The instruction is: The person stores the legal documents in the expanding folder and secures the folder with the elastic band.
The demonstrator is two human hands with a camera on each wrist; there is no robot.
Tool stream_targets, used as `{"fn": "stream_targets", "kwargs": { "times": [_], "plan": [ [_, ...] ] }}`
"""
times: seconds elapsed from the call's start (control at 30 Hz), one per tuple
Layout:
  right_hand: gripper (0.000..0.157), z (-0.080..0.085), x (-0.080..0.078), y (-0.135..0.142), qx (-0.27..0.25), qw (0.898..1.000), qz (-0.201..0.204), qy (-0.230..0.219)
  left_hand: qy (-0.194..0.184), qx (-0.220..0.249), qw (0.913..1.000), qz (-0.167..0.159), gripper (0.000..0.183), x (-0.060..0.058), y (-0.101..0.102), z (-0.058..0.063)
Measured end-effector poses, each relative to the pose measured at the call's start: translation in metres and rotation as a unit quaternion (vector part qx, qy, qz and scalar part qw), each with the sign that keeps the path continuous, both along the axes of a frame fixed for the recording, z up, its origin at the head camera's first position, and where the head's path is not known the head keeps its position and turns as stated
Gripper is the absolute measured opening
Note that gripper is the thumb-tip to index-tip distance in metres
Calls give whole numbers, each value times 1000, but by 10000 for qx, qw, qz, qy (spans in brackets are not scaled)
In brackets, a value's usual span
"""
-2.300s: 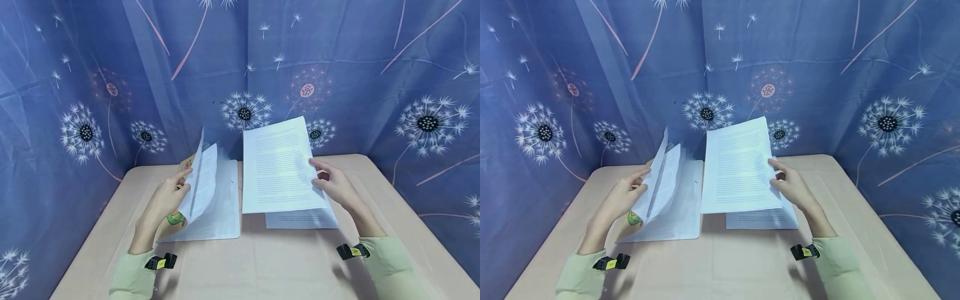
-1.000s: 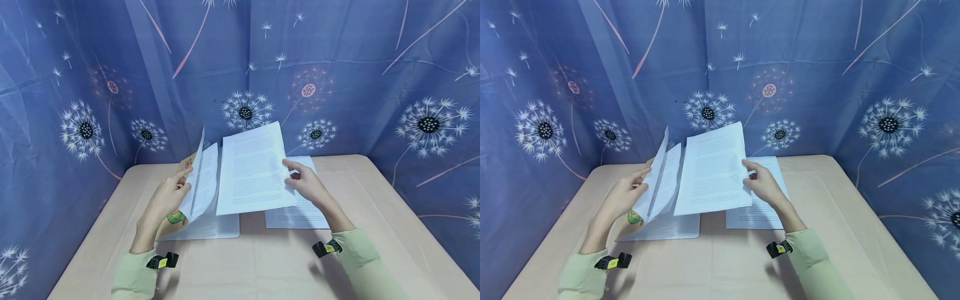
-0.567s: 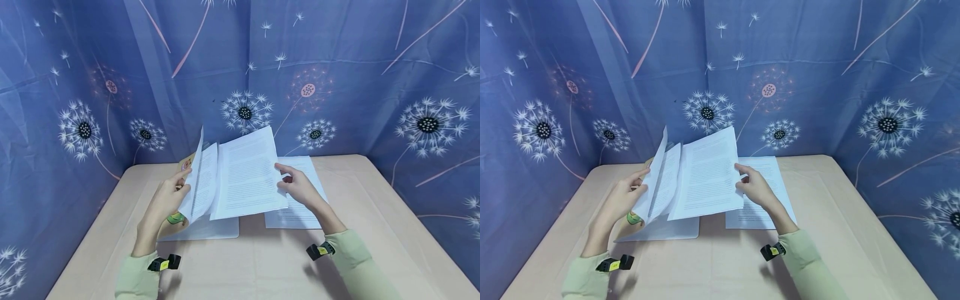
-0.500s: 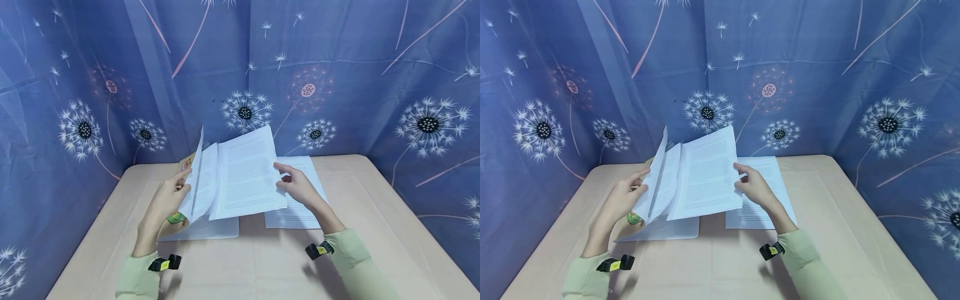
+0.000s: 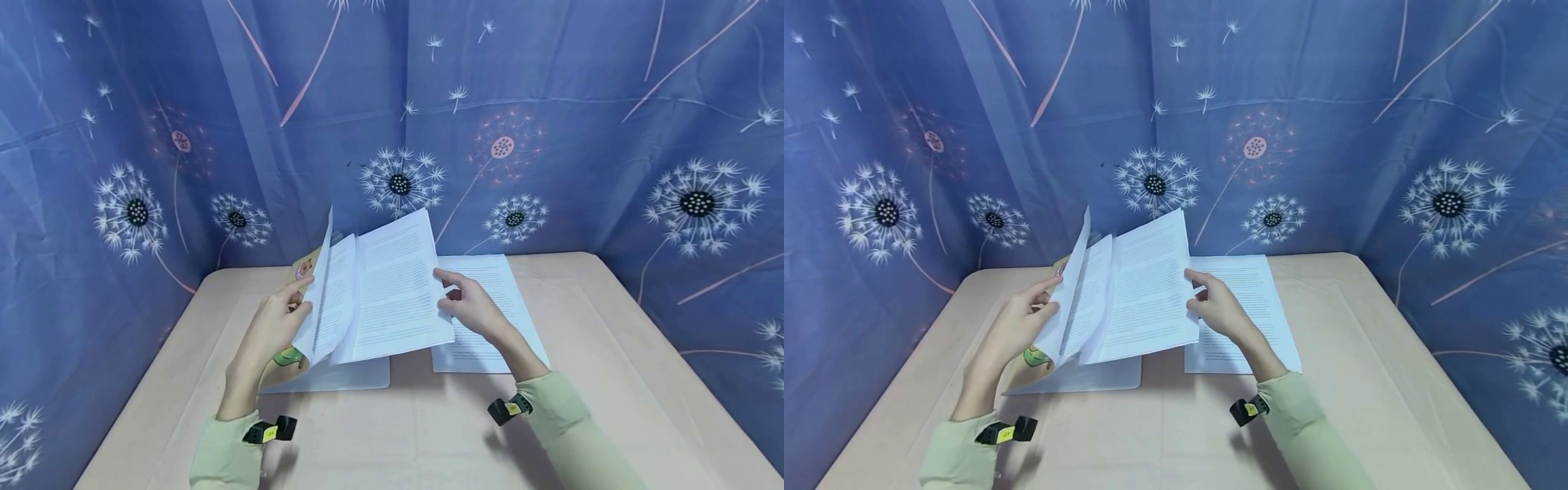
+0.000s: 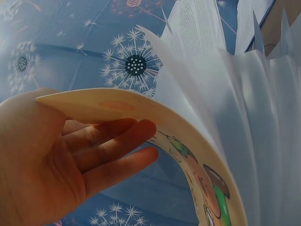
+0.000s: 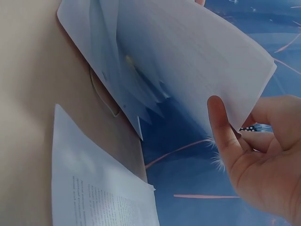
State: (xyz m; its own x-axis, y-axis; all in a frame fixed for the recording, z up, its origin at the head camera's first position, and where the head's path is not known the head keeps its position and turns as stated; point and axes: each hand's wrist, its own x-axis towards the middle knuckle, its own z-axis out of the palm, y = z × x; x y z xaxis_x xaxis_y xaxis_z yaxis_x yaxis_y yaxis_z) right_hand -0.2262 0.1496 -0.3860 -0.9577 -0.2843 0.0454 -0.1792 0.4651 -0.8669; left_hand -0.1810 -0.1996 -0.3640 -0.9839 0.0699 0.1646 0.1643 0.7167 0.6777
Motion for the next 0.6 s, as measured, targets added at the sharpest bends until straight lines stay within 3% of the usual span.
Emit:
{"fn": "stream_targets", "kwargs": {
  "times": [0.6],
  "plan": [
    [62,-7,1,-11,-163,9997,182,-20,-85,-42,9999,48,51,-1,2,0]
  ]
}}
